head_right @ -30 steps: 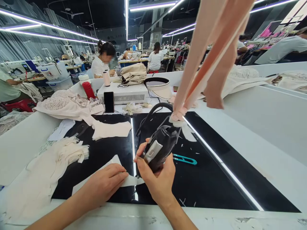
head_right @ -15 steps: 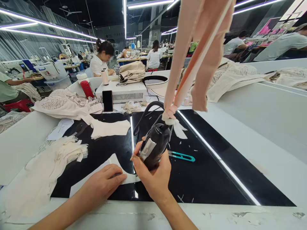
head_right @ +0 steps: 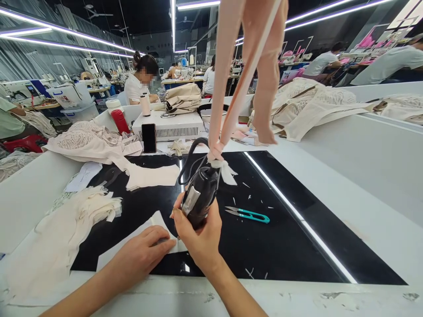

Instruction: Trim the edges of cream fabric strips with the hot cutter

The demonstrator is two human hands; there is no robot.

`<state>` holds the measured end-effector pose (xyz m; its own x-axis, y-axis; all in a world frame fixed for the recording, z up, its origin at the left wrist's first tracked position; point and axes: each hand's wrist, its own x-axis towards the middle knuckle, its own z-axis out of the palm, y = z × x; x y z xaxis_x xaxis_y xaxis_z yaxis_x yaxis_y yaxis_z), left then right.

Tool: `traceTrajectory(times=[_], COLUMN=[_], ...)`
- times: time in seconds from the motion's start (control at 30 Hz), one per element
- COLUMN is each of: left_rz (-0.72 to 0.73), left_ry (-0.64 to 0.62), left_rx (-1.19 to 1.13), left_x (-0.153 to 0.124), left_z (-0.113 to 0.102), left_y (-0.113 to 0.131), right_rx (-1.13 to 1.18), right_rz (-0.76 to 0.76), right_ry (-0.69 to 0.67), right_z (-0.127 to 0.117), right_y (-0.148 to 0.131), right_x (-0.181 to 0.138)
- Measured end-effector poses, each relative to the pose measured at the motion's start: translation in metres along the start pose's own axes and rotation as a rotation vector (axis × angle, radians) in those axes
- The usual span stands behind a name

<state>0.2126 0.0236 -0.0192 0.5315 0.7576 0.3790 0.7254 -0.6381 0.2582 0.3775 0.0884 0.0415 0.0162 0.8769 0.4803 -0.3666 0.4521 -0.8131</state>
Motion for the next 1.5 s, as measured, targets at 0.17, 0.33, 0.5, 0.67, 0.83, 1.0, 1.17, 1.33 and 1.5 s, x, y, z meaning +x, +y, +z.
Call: traceTrajectory(times=[0.17,0.33,0.5,0.67,0.83,1.0,1.17,1.33,1.5], left_rz=[0.002,-0.019,-0.018,-0.026,-0.028,-0.034,0.049,0.07,0.052], left_ry=[0.018,0.01,0.02,0.028,0.05,0.084,0.222,0.246,0.218], left_rx=[0.021,0.018,0.032,0.028,-0.002,-0.012,0.089,0.074,0.057], left_x=[0.002,0.002,0.002,0.002,0.002,0.002,0.003,0.008,0.018], left_z=[-0.003,-0.003,-0.001,0.001,0.002,0.011,0.033,0.033,0.015], left_y=[0.001,0.0,-0.001,-0.001,-0.001,-0.002,-0.014,-0.023,-0.026], right_rx=[0.057,0.079,0.055,0.056,0.045,-0.008,-0.064,-0.223,-0.459], right_rz=[0.012,0.014,0.005,-0.003,0.003,0.023,0.023,0.019,0.061], right_ry=[0.02,0.004,0.008,0.007,-0.001,-0.003,-0.01,-0.035,0.027], right_z=[0.004,0.007,0.007,0.009,0.011,0.008,-0.001,-0.017,-0.041], right_y=[0.0,0.004,0.007,0.01,0.016,0.021,0.021,0.006,-0.016], right_x=[0.003,0.003,0.002,0.004,0.005,0.004,0.006,0.014,0.016])
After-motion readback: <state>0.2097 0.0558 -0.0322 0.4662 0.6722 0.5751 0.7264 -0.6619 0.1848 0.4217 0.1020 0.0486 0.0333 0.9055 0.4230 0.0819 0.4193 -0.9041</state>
